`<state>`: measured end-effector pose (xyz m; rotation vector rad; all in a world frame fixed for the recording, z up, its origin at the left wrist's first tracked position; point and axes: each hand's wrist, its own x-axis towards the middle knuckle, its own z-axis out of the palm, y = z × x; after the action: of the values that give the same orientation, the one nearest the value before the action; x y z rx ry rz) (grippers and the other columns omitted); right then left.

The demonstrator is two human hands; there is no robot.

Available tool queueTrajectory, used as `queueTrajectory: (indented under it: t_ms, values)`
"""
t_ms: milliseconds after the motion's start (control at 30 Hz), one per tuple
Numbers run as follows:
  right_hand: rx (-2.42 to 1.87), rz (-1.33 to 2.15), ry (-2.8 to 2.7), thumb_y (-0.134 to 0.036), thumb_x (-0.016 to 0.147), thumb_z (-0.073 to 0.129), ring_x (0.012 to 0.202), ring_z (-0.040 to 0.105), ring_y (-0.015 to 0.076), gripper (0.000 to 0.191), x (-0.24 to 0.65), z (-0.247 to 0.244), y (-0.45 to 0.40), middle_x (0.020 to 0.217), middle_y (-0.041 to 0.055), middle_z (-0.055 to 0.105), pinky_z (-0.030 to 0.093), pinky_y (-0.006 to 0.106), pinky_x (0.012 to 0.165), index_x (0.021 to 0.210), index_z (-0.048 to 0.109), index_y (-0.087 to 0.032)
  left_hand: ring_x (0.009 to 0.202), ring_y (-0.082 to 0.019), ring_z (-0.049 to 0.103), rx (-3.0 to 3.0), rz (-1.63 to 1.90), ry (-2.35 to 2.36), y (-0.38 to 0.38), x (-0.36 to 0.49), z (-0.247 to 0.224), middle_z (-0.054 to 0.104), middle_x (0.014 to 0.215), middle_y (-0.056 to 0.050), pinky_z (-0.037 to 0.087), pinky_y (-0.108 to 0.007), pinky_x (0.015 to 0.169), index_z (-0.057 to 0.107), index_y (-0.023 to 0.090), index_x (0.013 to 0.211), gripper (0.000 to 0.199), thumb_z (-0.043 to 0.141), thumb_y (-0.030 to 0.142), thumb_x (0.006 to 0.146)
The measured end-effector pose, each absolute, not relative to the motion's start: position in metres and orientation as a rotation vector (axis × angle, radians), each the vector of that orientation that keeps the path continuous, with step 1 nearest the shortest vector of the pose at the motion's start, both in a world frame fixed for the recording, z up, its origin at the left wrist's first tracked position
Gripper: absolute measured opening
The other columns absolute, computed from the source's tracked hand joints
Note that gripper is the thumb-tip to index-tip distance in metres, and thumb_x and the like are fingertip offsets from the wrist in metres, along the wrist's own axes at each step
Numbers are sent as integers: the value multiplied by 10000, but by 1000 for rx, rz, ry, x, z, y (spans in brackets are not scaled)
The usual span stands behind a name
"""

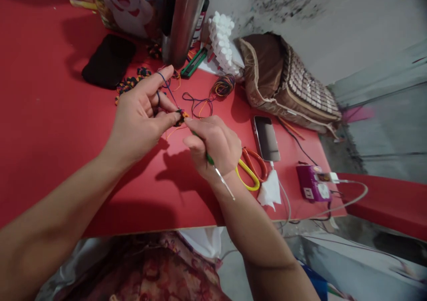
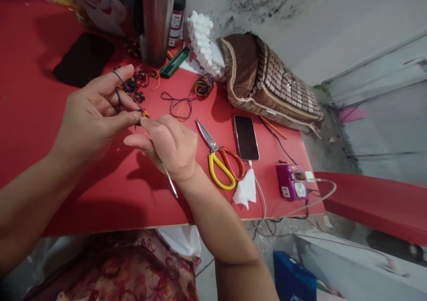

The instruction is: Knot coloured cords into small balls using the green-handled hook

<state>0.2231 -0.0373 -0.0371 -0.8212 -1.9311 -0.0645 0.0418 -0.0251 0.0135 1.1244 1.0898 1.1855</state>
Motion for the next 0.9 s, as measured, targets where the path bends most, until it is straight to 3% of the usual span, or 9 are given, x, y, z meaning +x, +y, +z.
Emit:
queueTrajectory:
  t_ms: [167,333,433,633,800,900]
  values:
    - [-881,-9,-1746,-469,1177,523,661,712,138,401,216,-26,-43,791,11,792,554,301,645,1010,819,-258,958,-223,667,1188,1169,1134,-25,42,15,673,804,36,476,-369,854,680,224,1539,822,899,148,751]
    - [-1075,58,-1647,-559,1176,479,565,626,124,567,215,-13,-49,654,-11,679,481,329,595,827,821,-271,814,-196,580,1354,1123,1157,-27,41,12,638,823,25,417,-364,731,769,315,1407,652,843,131,786]
    - [-1162,134,-1603,-613,1158,484,554,624,135,607,216,-6,-51,605,-10,630,524,335,608,799,837,-274,769,-188,529,1474,1091,1139,-29,39,11,641,851,22,398,-368,717,783,328,1425,623,799,125,836]
    - [-1144,441,-1450,-536,1118,638,469,519,117,503,216,3,-47,574,-32,647,593,351,642,736,830,-272,790,-205,562,1621,1066,1067,-31,38,15,640,823,8,480,-352,811,848,317,1302,510,773,82,856]
    - [-1070,724,-1299,-550,1093,675,415,479,80,524,217,0,-36,587,-34,693,439,288,450,685,791,-243,809,-213,631,1699,1000,1025,-30,37,15,647,808,4,525,-337,825,864,322,1296,523,763,67,851]
    - [-1054,700,-1284,-573,1091,669,396,466,83,534,217,-1,-35,536,-47,631,425,286,443,683,781,-247,746,-186,619,1622,1065,1001,-25,37,7,629,765,19,525,-330,766,856,283,1274,488,770,74,842]
